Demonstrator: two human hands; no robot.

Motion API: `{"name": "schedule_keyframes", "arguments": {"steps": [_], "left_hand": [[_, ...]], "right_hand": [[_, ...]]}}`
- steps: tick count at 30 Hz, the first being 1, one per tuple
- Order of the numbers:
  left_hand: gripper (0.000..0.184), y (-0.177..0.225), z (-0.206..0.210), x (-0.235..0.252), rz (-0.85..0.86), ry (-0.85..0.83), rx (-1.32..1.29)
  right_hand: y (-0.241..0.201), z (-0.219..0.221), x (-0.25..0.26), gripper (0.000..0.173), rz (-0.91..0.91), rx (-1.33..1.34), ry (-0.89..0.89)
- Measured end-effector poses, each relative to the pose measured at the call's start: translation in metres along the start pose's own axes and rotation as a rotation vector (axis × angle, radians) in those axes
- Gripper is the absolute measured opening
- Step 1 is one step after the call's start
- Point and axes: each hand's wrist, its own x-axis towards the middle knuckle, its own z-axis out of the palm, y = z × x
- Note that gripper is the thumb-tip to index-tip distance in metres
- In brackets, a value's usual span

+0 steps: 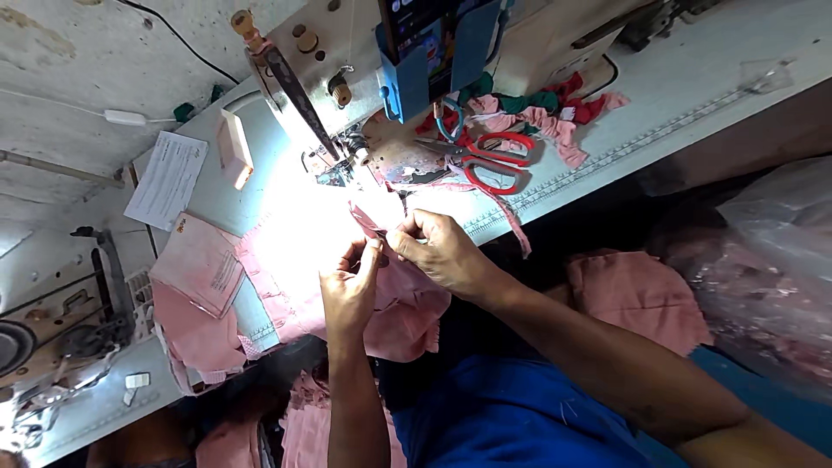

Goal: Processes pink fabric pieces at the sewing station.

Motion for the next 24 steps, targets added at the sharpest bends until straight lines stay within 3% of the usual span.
{"name": "schedule_keyframes", "arguments": {"steps": [6, 12, 17, 21, 24], "left_hand": [[0.013, -0.0005, -0.0001, 0.0026, 0.02, -0.002, -0.007], [0.014, -0.001, -0.0037, 0.0034, 0.026, -0.008, -0.023], [0.014, -0.0034, -0.0018, 0.0024, 0.015, -0.007, -0.058], [0.014, -0.0023, -0.003, 0.0021, 0.016, 0.003, -0.037], [0.013, -0.0031, -0.0041, 0.0012, 0.023, 0.049, -0.048]], "right_hand": [[-0.0057, 0.0024, 0.0015, 0.017, 0.012, -0.034, 0.013], [-0.0077, 0.001, 0.0087, 0.018, 0.191, 0.374, -0.139], [-0.0036, 0.001, 0.0082, 0.018, 0.116, 0.167, -0.087], [-0.0025, 0.0003, 0.0087, 0.019, 0.121, 0.269, -0.131], [-0.0027, -0.0052, 0.006, 0.025, 0.052, 0.021, -0.141]]}}
